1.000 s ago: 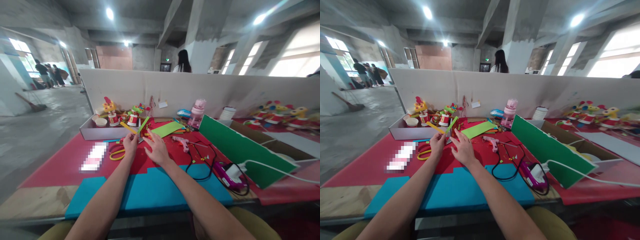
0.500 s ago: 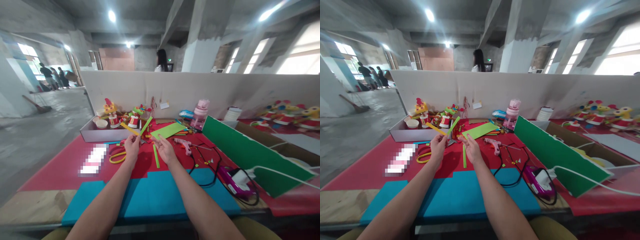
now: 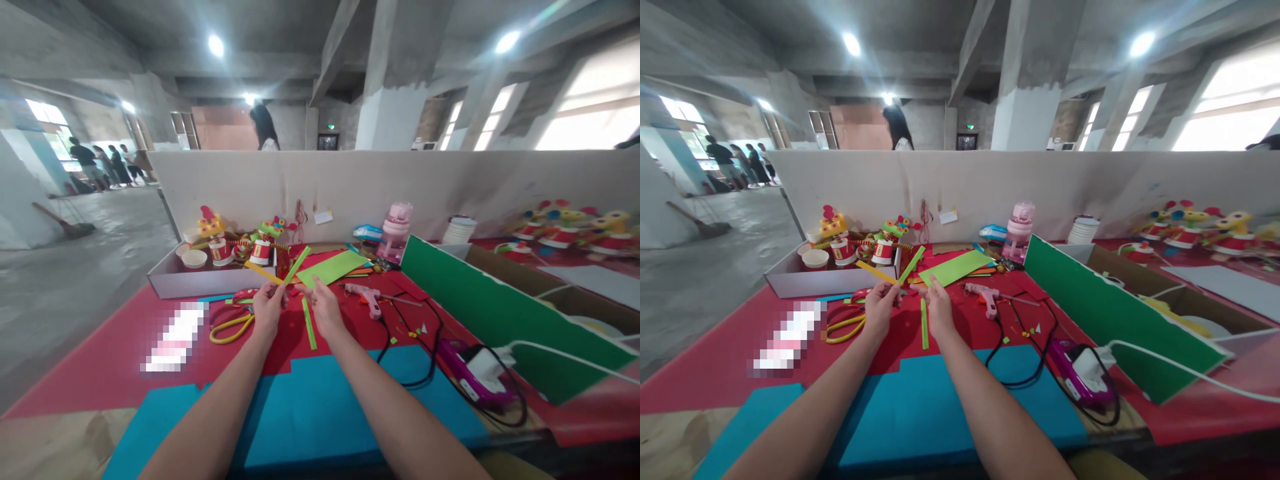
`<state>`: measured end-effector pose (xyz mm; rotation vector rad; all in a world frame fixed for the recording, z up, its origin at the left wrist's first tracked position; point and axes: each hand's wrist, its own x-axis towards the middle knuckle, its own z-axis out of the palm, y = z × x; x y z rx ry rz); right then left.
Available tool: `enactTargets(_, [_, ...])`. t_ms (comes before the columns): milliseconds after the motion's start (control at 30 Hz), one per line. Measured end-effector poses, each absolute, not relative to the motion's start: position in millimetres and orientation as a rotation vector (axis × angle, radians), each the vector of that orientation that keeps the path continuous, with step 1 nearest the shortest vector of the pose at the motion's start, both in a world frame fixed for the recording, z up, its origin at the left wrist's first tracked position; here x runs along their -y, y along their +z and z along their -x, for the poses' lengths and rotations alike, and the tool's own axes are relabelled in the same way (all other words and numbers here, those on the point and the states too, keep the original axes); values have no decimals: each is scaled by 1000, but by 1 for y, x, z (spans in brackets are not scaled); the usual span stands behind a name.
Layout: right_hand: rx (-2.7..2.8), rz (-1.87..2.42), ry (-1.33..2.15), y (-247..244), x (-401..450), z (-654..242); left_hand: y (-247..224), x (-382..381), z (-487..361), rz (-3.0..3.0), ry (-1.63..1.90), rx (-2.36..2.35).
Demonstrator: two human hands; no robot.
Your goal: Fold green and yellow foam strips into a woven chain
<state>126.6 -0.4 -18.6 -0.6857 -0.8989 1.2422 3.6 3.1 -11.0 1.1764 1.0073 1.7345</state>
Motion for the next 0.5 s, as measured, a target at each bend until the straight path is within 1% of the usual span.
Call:
enactTargets(67, [895, 740, 1274, -20, 0, -124, -12, -3, -4, -1176, 1730, -1010])
enactTargets(200, [944, 679, 1295, -17, 5, -126, -9, 0, -7, -1130, 1670, -944])
enactTargets(367, [996, 727, 1319, -12, 9, -131, -8, 5, -10, -981, 1476, -766])
enactTargets(500, [1069, 793, 1214, -11, 9, -130, -10, 7, -12, -1024, 1421, -768])
